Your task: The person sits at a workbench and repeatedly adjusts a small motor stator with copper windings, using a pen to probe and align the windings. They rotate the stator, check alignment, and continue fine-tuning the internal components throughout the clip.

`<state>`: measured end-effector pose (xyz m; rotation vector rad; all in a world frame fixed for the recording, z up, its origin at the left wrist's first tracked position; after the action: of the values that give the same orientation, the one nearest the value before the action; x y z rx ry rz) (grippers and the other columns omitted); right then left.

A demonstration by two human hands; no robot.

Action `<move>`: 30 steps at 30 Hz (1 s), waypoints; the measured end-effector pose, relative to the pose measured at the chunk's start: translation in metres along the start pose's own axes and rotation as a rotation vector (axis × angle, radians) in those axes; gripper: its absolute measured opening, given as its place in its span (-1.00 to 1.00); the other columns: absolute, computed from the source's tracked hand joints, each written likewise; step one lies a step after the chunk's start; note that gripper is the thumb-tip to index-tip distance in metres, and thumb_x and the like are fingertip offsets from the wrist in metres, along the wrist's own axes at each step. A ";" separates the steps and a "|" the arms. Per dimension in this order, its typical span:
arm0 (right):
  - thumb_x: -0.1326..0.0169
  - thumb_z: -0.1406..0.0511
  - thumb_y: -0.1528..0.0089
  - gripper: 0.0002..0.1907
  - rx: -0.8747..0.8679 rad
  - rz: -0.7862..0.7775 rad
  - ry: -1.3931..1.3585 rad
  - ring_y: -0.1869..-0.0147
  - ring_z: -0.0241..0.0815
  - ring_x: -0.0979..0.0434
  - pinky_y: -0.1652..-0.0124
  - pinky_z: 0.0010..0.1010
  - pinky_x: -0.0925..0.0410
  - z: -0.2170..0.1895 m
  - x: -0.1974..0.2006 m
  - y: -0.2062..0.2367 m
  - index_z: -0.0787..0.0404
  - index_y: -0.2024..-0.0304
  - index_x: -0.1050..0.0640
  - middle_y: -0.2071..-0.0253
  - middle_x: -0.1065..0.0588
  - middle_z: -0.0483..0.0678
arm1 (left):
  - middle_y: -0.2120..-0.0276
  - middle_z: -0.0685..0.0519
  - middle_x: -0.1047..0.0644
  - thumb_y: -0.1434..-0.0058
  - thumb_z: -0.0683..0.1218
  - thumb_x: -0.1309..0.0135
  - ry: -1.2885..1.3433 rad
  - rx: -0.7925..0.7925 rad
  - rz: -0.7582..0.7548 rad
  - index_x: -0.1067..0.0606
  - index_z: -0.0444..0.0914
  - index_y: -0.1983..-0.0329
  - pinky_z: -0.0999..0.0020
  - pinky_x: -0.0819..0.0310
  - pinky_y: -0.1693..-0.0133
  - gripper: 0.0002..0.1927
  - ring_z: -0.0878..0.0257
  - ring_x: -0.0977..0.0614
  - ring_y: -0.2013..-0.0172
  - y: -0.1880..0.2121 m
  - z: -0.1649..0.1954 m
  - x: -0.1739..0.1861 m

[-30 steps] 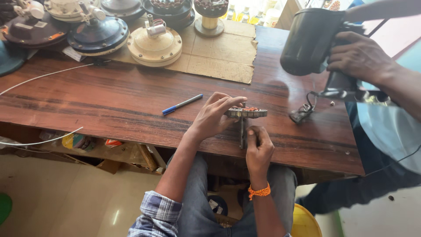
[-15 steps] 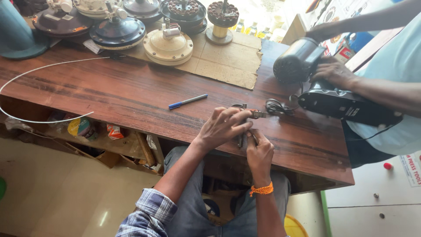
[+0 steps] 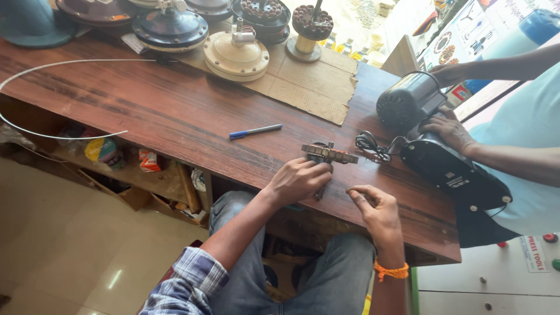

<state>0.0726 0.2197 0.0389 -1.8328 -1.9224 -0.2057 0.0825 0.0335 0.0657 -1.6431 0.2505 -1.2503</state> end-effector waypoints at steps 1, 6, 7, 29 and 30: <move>-0.20 0.28 -0.26 -0.83 0.025 -0.005 0.038 0.23 -0.48 -0.57 0.21 -0.59 -0.41 -0.008 0.003 -0.001 0.23 0.16 -0.68 0.29 -0.66 -0.18 | 0.16 0.12 -0.57 -0.13 -0.15 -0.17 0.089 0.109 0.027 -0.54 -0.20 0.24 0.27 -0.53 0.20 -0.87 0.20 -0.65 0.27 0.002 -0.007 0.001; -0.27 0.27 -0.24 -0.83 -0.023 -0.006 0.420 0.49 -0.37 -0.21 0.47 -0.40 -0.16 -0.048 0.007 -0.026 0.22 0.17 -0.73 0.56 -0.41 0.02 | 0.33 0.01 -0.62 -0.14 -0.13 -0.30 0.488 0.648 0.196 -0.59 -0.25 0.29 0.27 -0.51 0.33 -0.87 0.13 -0.65 0.39 0.028 -0.041 -0.014; -0.27 0.28 -0.24 -0.83 0.014 -0.003 0.453 0.49 -0.35 -0.24 0.47 -0.39 -0.17 -0.060 0.002 -0.035 0.23 0.18 -0.72 0.56 -0.43 0.03 | 0.36 0.03 -0.63 -0.16 -0.13 -0.29 0.592 0.727 0.206 -0.60 -0.25 0.28 0.31 -0.52 0.34 -0.88 0.21 -0.66 0.41 0.033 -0.046 -0.023; -0.16 0.41 -0.29 -0.85 -0.152 -0.091 0.375 0.21 -0.25 -0.72 0.29 -0.44 -0.51 -0.008 -0.040 -0.157 0.41 0.17 -0.64 0.32 -0.64 0.05 | 0.36 0.06 -0.65 -0.26 -0.06 -0.24 0.644 1.101 0.410 -0.61 -0.21 0.19 0.33 -0.54 0.27 -0.85 0.24 -0.68 0.40 0.053 -0.067 -0.019; -0.16 0.42 -0.27 -0.86 -0.156 -0.098 0.348 0.20 -0.27 -0.71 0.27 -0.46 -0.52 -0.004 -0.039 -0.157 0.42 0.18 -0.64 0.30 -0.65 0.02 | 0.35 0.06 -0.64 -0.28 -0.05 -0.24 0.562 1.061 0.402 -0.60 -0.18 0.17 0.32 -0.54 0.26 -0.86 0.21 -0.66 0.41 0.049 -0.066 -0.007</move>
<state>-0.0793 0.1682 0.0589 -1.6656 -1.7902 -0.6773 0.0449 -0.0227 0.0191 -0.3043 0.1873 -1.1798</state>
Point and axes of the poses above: each hand's wrist, its own y-axis away from the middle knuckle, its own x-axis out of the back of the hand, z = x × y, the point moved 9 cm from there along -y, towards the middle knuckle
